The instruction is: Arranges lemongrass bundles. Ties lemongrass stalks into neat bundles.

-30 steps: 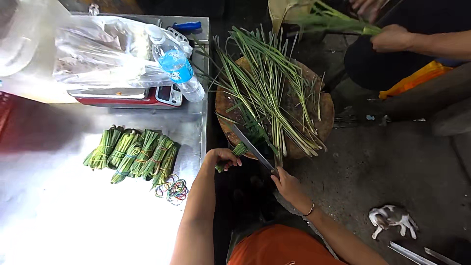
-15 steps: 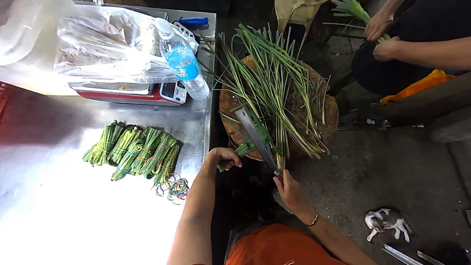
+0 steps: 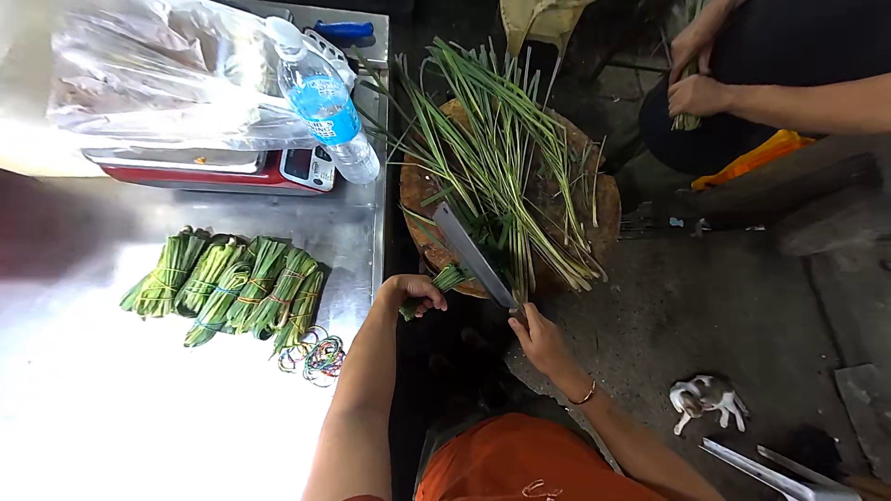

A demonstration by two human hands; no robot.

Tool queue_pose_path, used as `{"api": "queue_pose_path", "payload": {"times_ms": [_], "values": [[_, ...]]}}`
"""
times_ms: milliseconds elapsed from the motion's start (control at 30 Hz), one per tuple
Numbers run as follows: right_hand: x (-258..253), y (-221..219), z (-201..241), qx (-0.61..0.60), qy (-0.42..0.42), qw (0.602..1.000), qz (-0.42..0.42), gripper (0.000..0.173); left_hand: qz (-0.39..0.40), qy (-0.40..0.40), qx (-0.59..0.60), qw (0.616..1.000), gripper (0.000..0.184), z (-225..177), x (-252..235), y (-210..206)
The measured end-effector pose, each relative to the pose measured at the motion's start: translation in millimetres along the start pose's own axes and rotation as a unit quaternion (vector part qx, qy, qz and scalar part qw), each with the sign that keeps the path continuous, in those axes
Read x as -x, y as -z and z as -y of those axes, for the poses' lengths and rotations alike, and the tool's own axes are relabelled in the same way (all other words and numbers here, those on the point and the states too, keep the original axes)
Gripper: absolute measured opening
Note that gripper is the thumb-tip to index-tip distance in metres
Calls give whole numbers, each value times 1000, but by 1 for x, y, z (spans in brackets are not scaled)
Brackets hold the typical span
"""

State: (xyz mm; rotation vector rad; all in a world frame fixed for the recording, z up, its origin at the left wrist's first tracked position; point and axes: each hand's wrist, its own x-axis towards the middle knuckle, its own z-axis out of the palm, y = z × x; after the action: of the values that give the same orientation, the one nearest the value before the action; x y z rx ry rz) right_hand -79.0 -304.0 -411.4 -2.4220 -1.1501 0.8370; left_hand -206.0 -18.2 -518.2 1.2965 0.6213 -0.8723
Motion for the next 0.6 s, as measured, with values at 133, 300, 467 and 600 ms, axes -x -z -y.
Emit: {"api": "queue_pose_path", "payload": {"times_ms": [133,300,467,600], "values": [[10,-8,2,-3,63,993,-102,44,7,-1,16,1000,18,2,-1,1],[4,-25,-6,57,-64,993,81,45,10,-4,2,1000,16,2,-1,3],[-3,-25,-11,50,-75,989,115,44,-6,4,7,1000,14,2,3,-1],[-3,-27,-16,49,-67,990,112,45,-90,-52,62,993,8,8,33,-25]]}}
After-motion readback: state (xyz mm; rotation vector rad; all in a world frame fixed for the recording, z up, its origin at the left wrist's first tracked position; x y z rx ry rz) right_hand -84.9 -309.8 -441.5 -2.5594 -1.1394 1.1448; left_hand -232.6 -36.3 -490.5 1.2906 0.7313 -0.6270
